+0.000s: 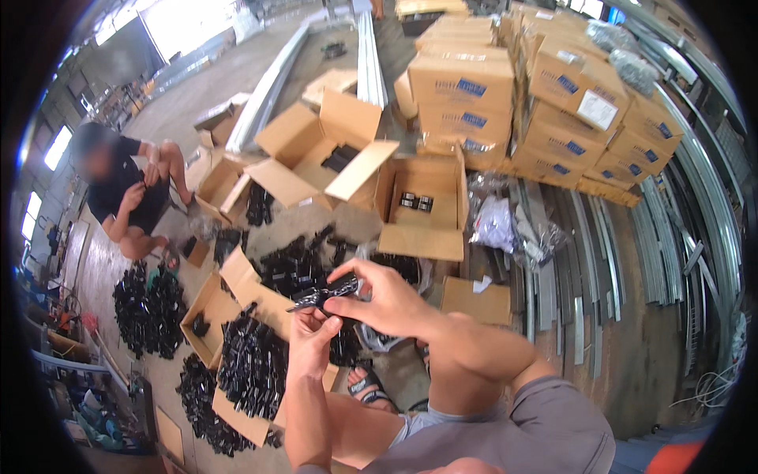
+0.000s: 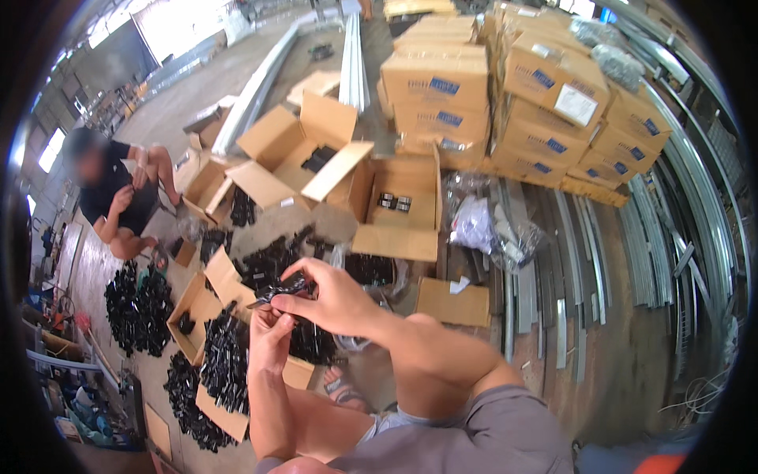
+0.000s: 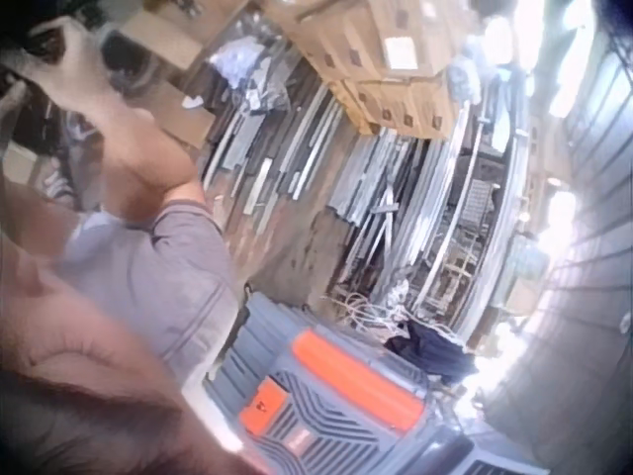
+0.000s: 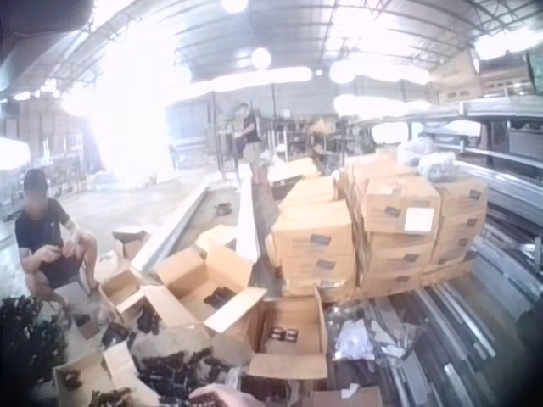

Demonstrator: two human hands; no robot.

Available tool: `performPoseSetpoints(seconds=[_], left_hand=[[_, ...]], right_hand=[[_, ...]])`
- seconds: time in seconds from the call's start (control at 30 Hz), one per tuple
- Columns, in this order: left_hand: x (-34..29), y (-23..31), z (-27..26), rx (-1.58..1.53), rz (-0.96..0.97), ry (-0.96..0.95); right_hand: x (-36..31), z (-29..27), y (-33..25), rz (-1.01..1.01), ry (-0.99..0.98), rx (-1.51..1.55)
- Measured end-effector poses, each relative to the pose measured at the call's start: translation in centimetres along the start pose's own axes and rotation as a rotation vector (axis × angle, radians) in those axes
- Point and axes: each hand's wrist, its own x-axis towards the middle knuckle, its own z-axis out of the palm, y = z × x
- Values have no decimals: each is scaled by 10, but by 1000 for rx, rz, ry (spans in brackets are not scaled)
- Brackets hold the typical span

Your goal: The person handles black metal components, lifting them from a pile on the floor and placing them into cardboard boxes while seated.

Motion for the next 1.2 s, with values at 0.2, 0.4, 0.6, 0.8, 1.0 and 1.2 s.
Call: performPoseSetpoints(seconds=[0.2, 0.4, 0.6, 0.8, 1.0, 1.2], left_hand=[[5, 5, -12, -131, -78, 110], [37, 9, -14, -185, -168, 216], [66, -10, -44, -90, -281, 311], [71, -2, -58, -125, -414, 398], [71, 9, -47, 172, -297, 287], [60, 3, -44, 155, -179, 275]], right_hand=[[67, -58, 168, 259, -2, 291], [127, -165, 441, 654, 209, -705], [144, -177, 508, 661, 203, -1073], [161, -156, 498, 713, 137, -901], [142, -164, 503, 789, 188, -995], [133, -164, 456, 888, 142, -887]])
